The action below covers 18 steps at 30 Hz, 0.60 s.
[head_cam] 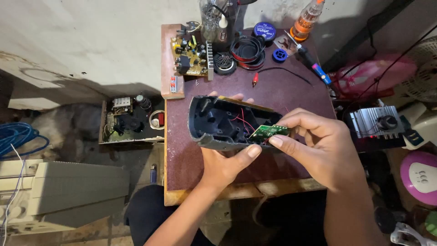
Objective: The person fits a printed circuit board into a plastic enclosure and solders a wire connection to complete the assembly.
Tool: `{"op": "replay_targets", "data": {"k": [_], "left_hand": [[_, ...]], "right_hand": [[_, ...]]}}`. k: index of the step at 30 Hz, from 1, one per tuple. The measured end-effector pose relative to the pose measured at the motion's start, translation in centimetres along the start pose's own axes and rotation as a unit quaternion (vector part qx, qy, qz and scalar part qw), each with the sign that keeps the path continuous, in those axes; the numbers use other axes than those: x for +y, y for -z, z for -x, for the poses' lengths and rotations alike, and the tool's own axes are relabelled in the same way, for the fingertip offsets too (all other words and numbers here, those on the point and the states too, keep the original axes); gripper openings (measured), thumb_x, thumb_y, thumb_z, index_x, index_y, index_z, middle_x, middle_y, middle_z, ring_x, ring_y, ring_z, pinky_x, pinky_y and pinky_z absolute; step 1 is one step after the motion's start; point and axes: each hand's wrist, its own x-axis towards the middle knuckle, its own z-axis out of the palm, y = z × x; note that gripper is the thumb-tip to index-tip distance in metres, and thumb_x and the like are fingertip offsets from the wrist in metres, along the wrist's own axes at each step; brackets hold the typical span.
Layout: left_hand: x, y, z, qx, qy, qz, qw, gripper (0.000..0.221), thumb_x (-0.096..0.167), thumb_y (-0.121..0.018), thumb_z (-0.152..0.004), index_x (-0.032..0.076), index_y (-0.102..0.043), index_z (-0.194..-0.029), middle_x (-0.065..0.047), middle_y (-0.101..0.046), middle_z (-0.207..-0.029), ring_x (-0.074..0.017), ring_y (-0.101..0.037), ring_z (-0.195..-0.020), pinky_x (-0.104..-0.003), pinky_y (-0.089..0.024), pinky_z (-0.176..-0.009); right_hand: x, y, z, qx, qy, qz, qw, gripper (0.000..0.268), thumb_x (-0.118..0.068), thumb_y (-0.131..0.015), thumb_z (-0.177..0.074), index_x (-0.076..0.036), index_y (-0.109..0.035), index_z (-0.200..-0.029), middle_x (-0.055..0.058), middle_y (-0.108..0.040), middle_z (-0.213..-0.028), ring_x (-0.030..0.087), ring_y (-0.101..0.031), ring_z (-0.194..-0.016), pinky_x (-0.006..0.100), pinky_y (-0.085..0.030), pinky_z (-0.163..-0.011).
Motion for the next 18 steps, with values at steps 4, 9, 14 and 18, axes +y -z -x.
{"op": "replay_targets", "data": {"k": [4,9,14,18], "left_hand": [[-0.23,0.08,0.12,-0.002,0.001,0.007,1.0,0.094,0.023,-0.082,-0.091,0.01,-0.017,-0.158,-0.02,-0.044,-0.154,-0.0391,-0.052,-0.144,-0.059,-0.043,-0.126],[-0.18,0.01,0.04,-0.001,-0.006,0.013,1.0,0.093,0.022,-0.082,-0.091,0.01,-0.019,-0.157,-0.02,-0.044,-0.153,-0.0386,-0.052,-0.144,-0.059,-0.045,-0.125],[0.06,-0.04,0.06,-0.001,-0.005,0.008,1.0,0.094,0.022,-0.082,-0.09,0.01,-0.018,-0.157,-0.02,-0.044,-0.153,-0.0389,-0.053,-0.143,-0.059,-0.045,-0.125],[0.18,-0.11,0.03,0.001,-0.005,-0.007,1.0,0.095,0.024,-0.082,-0.09,0.009,-0.016,-0.158,-0.02,-0.044,-0.153,-0.0386,-0.053,-0.144,-0.059,-0.045,-0.125]], "right_hand": [[-0.02,0.05,-0.09,-0.01,0.008,-0.003,1.0,0.01,-0.009,-0.078,-0.086,-0.005,-0.075,-0.094,0.0,-0.069,-0.092,0.004,-0.034,-0.058,0.017,-0.025,-0.054],[-0.03,0.08,-0.08,-0.01,0.008,0.0,1.0,0.01,-0.009,-0.079,-0.086,-0.004,-0.075,-0.094,-0.001,-0.069,-0.091,0.004,-0.032,-0.058,0.018,-0.024,-0.053],[0.11,0.15,-0.11,-0.016,0.01,-0.012,1.0,0.008,-0.006,-0.078,-0.086,-0.003,-0.075,-0.093,0.0,-0.069,-0.092,0.003,-0.033,-0.056,0.017,-0.023,-0.052],[0.14,0.19,-0.1,-0.019,0.001,-0.023,1.0,0.007,-0.005,-0.077,-0.086,-0.004,-0.075,-0.093,-0.001,-0.068,-0.091,0.002,-0.03,-0.055,0.017,-0.018,-0.051]]}}
